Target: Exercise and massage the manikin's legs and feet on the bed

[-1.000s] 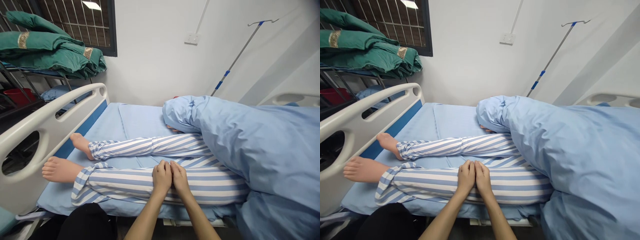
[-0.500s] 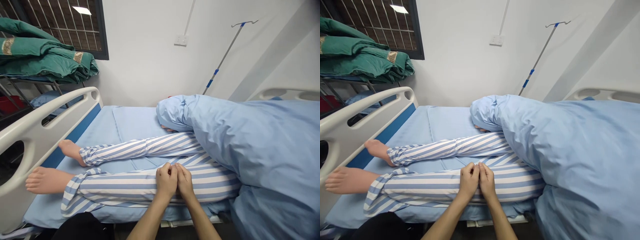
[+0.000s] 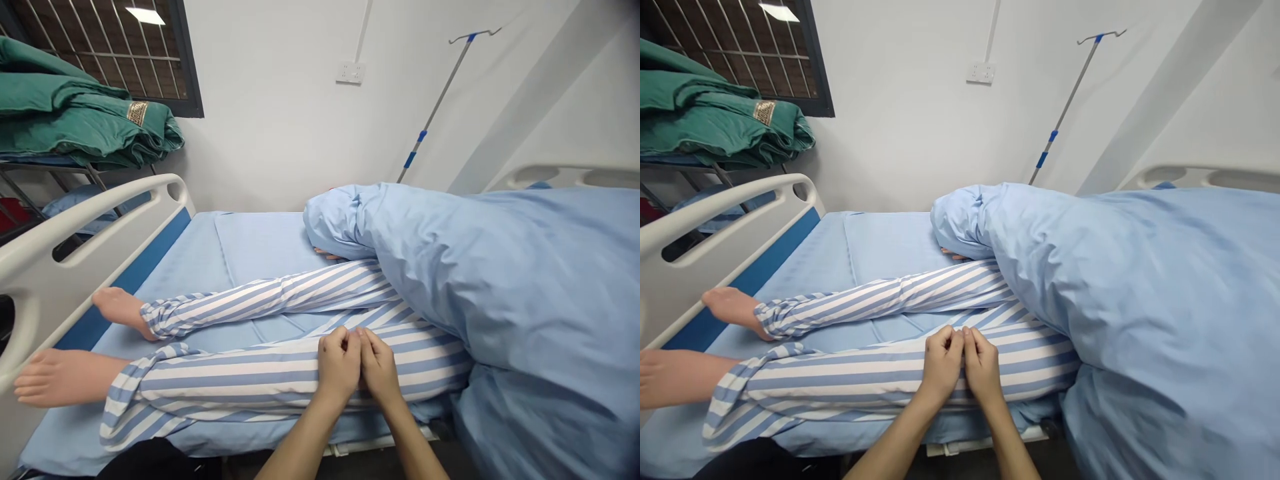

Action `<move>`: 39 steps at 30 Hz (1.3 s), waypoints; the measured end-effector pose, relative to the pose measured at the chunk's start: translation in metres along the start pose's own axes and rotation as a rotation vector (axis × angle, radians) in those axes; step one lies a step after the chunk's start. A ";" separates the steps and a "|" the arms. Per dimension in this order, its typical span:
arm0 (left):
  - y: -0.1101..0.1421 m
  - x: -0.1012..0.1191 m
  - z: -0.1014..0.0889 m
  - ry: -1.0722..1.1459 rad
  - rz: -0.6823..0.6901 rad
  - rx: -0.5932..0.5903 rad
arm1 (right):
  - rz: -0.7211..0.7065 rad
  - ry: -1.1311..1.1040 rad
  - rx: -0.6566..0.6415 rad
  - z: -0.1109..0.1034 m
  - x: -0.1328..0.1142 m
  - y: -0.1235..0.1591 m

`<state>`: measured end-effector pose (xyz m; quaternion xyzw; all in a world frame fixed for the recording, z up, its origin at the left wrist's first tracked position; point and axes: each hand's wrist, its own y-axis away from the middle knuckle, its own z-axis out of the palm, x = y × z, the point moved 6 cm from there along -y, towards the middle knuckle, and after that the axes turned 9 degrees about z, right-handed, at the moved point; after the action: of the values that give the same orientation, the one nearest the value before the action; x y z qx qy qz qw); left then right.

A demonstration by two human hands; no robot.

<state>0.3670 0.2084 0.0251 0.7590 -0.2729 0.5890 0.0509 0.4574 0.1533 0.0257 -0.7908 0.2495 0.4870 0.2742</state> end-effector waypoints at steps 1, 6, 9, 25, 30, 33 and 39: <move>0.000 0.000 0.002 -0.001 0.009 -0.006 | 0.017 -0.016 0.008 -0.003 -0.001 -0.002; -0.001 -0.005 0.006 -0.069 0.012 -0.013 | -0.002 0.099 -0.005 -0.018 -0.012 -0.010; -0.004 -0.002 0.009 -0.036 -0.019 -0.002 | -0.027 0.109 0.010 -0.020 -0.005 -0.011; -0.012 0.022 0.051 0.157 0.131 -0.236 | -0.016 0.109 0.138 -0.054 0.020 -0.019; -0.006 0.031 0.058 0.138 0.206 -0.302 | 0.038 0.043 0.164 -0.069 0.014 -0.025; -0.004 0.031 0.056 0.058 0.216 -0.265 | 0.021 0.122 0.184 -0.089 0.015 -0.032; 0.000 0.022 0.065 0.155 0.130 -0.301 | -0.007 0.411 0.304 -0.102 0.036 -0.036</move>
<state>0.4263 0.1744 0.0259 0.6760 -0.4017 0.6001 0.1468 0.5601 0.1062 0.0386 -0.8236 0.3676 0.2720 0.3355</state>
